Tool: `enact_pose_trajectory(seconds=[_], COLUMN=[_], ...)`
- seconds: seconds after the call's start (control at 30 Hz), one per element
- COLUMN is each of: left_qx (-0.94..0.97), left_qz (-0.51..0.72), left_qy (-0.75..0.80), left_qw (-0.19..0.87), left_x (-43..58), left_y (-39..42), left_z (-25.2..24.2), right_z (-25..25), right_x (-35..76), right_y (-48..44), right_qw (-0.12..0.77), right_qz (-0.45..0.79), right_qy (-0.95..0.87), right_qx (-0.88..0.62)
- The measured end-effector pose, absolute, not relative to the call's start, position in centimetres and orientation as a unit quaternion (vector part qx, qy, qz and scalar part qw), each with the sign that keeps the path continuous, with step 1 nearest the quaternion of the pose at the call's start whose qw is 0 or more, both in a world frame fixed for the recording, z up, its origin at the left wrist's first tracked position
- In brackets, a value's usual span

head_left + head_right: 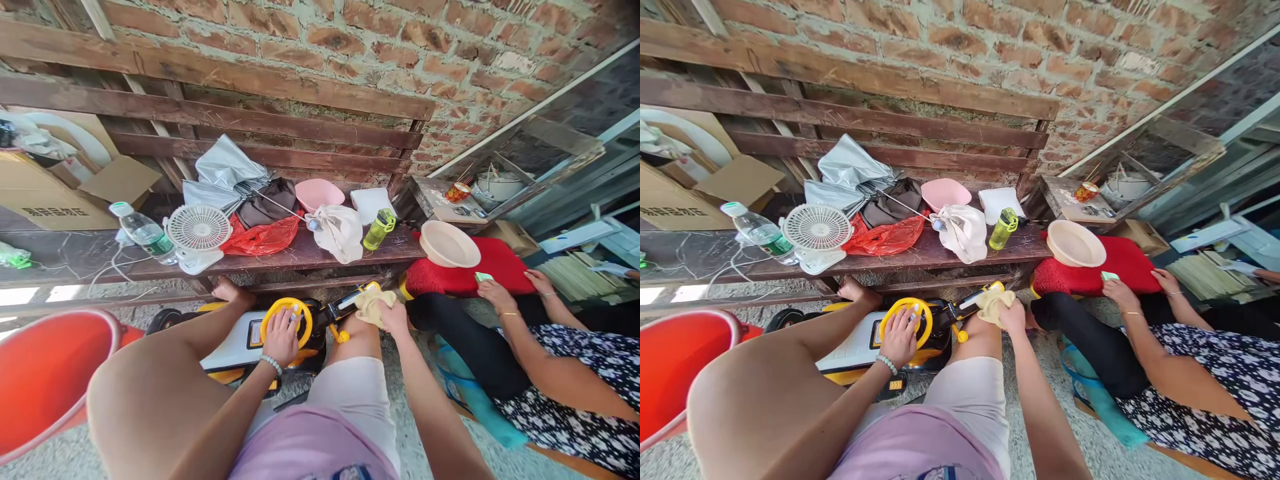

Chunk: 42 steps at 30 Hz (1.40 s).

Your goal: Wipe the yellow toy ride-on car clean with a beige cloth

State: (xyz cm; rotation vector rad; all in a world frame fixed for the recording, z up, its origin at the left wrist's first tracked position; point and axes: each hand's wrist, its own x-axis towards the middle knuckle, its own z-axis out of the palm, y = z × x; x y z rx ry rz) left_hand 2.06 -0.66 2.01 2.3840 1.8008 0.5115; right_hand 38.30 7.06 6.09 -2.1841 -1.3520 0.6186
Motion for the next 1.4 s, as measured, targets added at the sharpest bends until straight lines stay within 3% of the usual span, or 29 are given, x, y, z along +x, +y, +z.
enact_pose_trajectory(seconds=[0.07, 0.23, 0.37, 0.63, 1.0, 1.4], left_qx=[0.782, 0.779, 0.777, 0.779, 0.783, 0.786], left_qz=[0.169, 0.168, 0.17, 0.169, 0.17, 0.177], left_qy=[0.597, 0.6, 0.602, 0.6, 0.595, 0.589], left_qw=[0.062, 0.068, 0.068, 0.071, 0.068, 0.054], left_x=[2.2, 2.3, 2.2, 2.2, 2.1, 1.9], left_y=[-0.7, -0.7, -0.7, -0.8, -0.7, -0.7], left_z=[2.1, 2.4, 2.3, 2.2, 1.8, 1.4], right_z=[6.5, 6.4, 6.2, 5.6, 6.2, 4.2], right_x=[38.6, 33.9, 31.3, 32.3, 30.5, 33.5], right_y=[8.3, 9.1, 8.7, 7.3, 8.8, 10.2], right_qw=[0.216, -0.032, -0.102, -0.051, -0.123, 0.009], right_qz=[0.164, 0.193, 0.196, 0.203, 0.174, 0.197], right_qy=[-0.446, -0.566, -0.616, -0.698, -0.652, -0.592], right_qx=[-0.853, -0.801, -0.756, -0.685, -0.728, -0.782])
